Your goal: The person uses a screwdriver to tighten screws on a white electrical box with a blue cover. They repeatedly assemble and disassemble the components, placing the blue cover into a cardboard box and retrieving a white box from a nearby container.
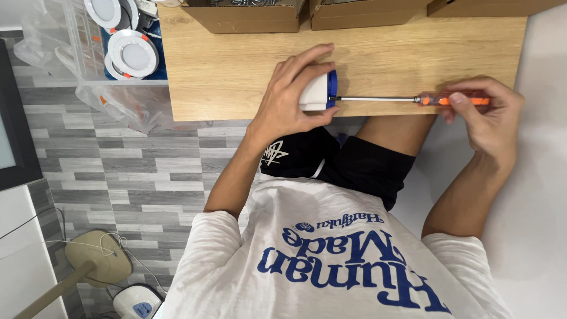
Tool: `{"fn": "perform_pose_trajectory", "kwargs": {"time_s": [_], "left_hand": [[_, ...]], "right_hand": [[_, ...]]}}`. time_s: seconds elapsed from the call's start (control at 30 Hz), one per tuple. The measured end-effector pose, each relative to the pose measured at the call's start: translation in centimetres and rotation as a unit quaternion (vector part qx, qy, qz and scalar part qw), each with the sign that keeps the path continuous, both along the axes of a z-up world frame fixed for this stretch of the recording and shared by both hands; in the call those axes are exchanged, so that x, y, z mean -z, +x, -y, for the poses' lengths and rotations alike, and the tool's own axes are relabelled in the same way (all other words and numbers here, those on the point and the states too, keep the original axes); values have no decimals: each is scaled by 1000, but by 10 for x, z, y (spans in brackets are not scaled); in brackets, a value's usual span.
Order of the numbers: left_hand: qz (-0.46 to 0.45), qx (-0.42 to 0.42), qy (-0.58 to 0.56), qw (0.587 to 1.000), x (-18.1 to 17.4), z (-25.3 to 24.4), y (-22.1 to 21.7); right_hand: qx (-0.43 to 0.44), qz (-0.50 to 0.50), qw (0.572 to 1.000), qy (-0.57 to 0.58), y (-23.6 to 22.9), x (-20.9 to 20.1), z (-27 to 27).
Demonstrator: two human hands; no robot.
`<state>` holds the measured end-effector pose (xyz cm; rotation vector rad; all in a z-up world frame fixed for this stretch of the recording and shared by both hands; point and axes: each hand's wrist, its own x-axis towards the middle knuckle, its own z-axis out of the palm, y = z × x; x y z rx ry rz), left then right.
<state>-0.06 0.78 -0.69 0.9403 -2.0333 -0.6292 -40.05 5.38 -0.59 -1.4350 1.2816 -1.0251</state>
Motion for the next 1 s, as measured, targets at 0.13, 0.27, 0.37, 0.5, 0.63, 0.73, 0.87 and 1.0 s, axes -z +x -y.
{"fn": "perform_pose_trajectory", "kwargs": {"time_s": [0.13, 0.27, 0.37, 0.5, 0.63, 0.73, 0.87, 1.0], "left_hand": [[16, 1, -33, 999, -2, -2, -2], [27, -6, -28, 999, -5, -2, -3], [19, -5, -33, 999, -7, -1, -4], [12, -1, -47, 999, -5, 1, -4], [4, 4, -43, 999, -8, 1, -4], [6, 0, -38, 999, -10, 0, -4], [10, -2, -35, 999, -8, 1, -4], [14, -4, -31, 999, -7, 1, -4]], "right_hand": [[-5, 0, 999, -52, -11, 15, 3], [-21, 71, 990, -122, -19, 38, 9], [-29, 79, 991, -108, -19, 35, 8], [-79, -41, 992, -93, 9, -15, 8], [-15, -18, 999, 42, -2, -3, 2], [-21, 9, 1000, -2, -13, 10, 1], [-29, 16, 996, -88, -26, 29, 4], [-35, 78, 990, -109, -9, 18, 7]]}}
